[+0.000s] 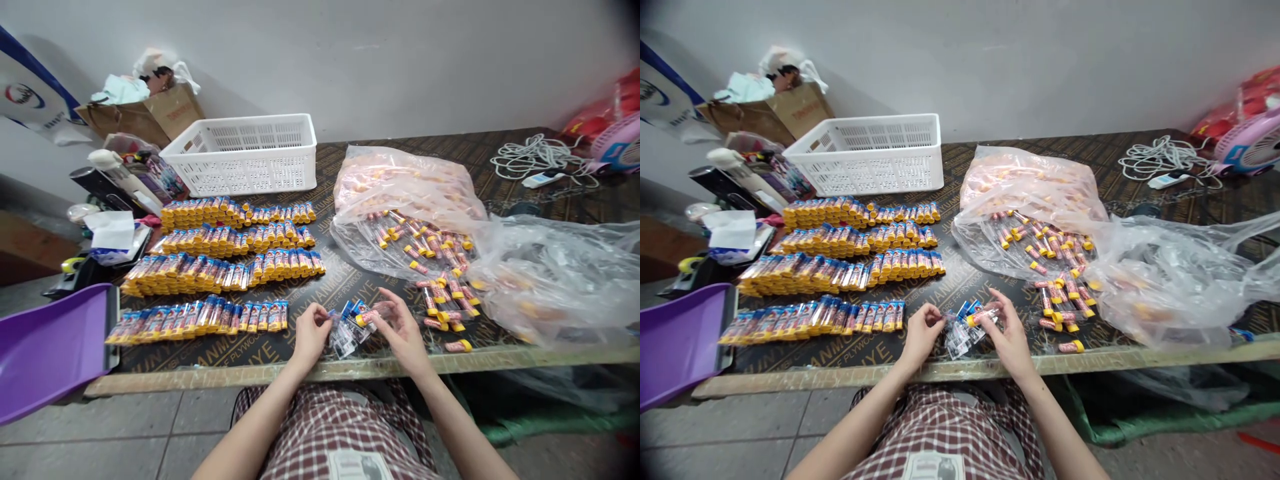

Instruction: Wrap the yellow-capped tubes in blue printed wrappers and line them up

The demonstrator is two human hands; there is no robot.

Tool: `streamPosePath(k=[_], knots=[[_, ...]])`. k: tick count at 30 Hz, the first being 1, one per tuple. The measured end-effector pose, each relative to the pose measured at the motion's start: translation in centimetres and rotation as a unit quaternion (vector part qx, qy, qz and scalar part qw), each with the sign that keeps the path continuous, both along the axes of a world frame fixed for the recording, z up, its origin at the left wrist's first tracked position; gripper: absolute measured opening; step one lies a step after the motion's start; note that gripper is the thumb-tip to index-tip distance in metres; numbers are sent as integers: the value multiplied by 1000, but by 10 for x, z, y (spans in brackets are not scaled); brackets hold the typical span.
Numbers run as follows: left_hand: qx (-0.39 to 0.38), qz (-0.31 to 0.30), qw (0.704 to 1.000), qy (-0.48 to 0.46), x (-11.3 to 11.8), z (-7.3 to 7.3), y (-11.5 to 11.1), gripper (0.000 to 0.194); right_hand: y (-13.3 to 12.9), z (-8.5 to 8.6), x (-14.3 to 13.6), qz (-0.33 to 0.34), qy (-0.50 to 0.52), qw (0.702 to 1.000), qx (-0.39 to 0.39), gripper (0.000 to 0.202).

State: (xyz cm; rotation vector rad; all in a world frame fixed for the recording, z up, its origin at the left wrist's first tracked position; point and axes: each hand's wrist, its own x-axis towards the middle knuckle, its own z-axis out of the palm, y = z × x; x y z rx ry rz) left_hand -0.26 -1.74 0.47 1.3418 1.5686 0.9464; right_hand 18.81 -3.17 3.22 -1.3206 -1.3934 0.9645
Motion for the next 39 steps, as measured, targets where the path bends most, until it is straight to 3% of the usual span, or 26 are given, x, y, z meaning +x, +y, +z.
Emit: streamPosePath(k=[4, 8, 11, 17, 24, 27, 29, 32, 35, 39], knots=[[-97, 51, 963, -248, 1, 1, 6, 28, -1, 0, -8, 46, 105, 993, -24, 58], [-139, 83, 927, -339, 0, 11, 8, 36, -4, 1, -18, 52, 64, 996, -22, 79], [-151, 94, 923, -342, -3, 17, 7, 39, -5, 1, -23, 54, -5, 998, -14, 90], [-142, 90, 931, -324, -7, 17, 6, 38, -4, 0, -26, 56, -67, 996, 5, 91], [-41, 1, 982, -186, -3, 15, 3, 35, -6, -6, -31, 134, -136, 982, 1, 102], [-66, -35, 967, -245, 3, 19, 0, 28, -7, -8, -35, 126, -135, 983, 16, 105], [-102, -34, 947, -302, 6, 23, -1, 39, -8, -8, -36, 111, -117, 987, 27, 106], [-133, 20, 925, -356, 3, 29, 0, 58, -11, -6, -34, 127, -60, 990, 33, 101], [-143, 57, 911, -383, -5, 32, 5, 65, -14, -2, -28, 174, -14, 984, 43, 80], [-156, 30, 901, -403, -8, 33, 5, 57, -13, -1, -26, 184, -108, 969, 123, 76]])
